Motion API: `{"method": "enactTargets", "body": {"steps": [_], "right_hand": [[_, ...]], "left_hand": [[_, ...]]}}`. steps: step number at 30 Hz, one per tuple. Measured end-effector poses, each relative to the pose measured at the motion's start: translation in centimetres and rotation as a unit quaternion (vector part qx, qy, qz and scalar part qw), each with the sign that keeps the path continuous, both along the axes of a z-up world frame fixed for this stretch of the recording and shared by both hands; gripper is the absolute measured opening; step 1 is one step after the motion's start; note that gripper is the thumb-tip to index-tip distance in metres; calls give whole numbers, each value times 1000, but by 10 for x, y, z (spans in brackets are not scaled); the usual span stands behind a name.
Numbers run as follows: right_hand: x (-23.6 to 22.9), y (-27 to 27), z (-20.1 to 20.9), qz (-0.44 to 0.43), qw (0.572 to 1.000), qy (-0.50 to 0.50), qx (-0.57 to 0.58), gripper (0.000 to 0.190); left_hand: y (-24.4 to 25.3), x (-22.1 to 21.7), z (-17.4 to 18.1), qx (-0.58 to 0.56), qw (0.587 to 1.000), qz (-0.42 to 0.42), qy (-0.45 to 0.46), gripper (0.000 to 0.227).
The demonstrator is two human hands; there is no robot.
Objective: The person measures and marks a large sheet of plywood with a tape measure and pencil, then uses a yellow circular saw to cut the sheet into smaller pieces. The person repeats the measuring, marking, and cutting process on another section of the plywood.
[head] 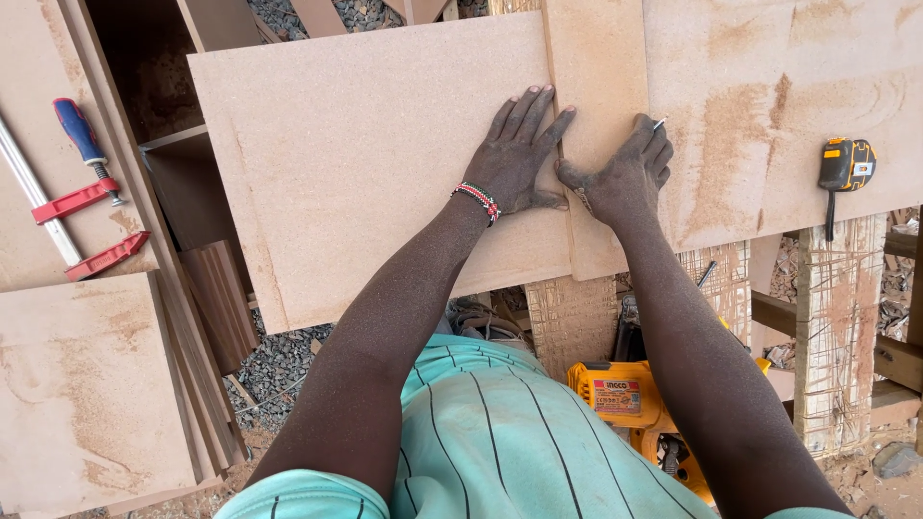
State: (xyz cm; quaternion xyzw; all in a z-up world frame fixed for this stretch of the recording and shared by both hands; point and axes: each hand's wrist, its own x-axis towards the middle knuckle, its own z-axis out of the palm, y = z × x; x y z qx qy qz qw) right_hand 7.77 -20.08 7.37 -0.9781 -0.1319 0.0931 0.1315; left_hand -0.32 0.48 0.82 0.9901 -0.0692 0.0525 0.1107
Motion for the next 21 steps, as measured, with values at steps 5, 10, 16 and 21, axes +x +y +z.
{"method": "enactTargets", "body": {"steps": [5,10,16,21], "right_hand": [[1,-1,-3,9,1000,-12,-9,129],[-1,-3,-4,14,1000,-22,-7,133],[11,-6,12,14,1000,19,-2,133],[52,-31,31,-2,992,112,53,91]], "left_hand": [[0,0,-1,9,1000,-2,8,166],[-1,1,1,-23,999,-4,22,167],[2,-1,4,1,1000,-9,10,162],[6,-5,11,-3,1000,-18,1,161]]}}
